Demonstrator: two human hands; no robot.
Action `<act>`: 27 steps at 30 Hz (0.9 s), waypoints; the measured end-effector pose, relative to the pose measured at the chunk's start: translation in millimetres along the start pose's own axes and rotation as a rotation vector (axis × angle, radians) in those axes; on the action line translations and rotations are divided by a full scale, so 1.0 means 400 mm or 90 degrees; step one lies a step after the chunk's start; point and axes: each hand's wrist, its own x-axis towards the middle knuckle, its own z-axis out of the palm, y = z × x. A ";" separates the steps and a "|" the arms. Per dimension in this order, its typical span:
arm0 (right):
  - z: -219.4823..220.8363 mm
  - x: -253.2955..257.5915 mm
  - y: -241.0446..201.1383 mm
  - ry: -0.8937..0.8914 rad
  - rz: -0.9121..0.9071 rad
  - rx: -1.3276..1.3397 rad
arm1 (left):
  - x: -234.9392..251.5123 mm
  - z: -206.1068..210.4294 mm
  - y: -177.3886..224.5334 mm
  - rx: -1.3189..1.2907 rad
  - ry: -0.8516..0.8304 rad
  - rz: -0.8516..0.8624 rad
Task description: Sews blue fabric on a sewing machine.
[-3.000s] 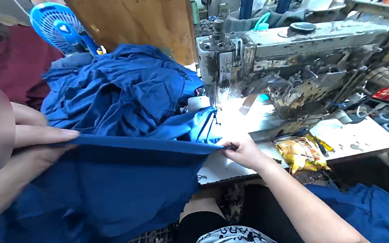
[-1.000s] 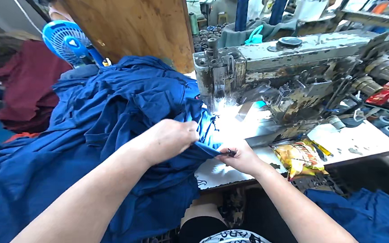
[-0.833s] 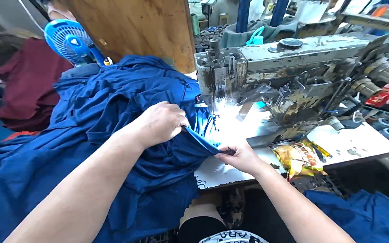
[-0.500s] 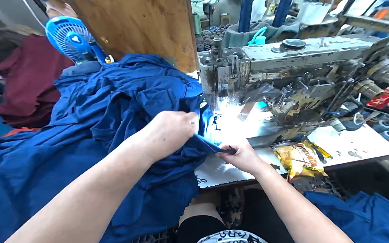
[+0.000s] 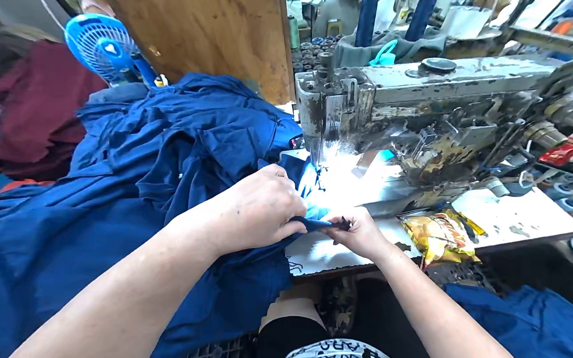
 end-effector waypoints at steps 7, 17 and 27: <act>0.001 -0.012 -0.005 -0.005 -0.003 0.004 | 0.002 0.010 0.019 0.027 0.000 -0.003; 0.005 -0.033 -0.009 0.015 -0.034 0.005 | 0.024 0.053 0.118 0.043 0.057 -0.039; 0.026 -0.067 0.012 0.060 -0.072 -0.046 | 0.052 0.190 0.179 -0.005 0.180 -0.233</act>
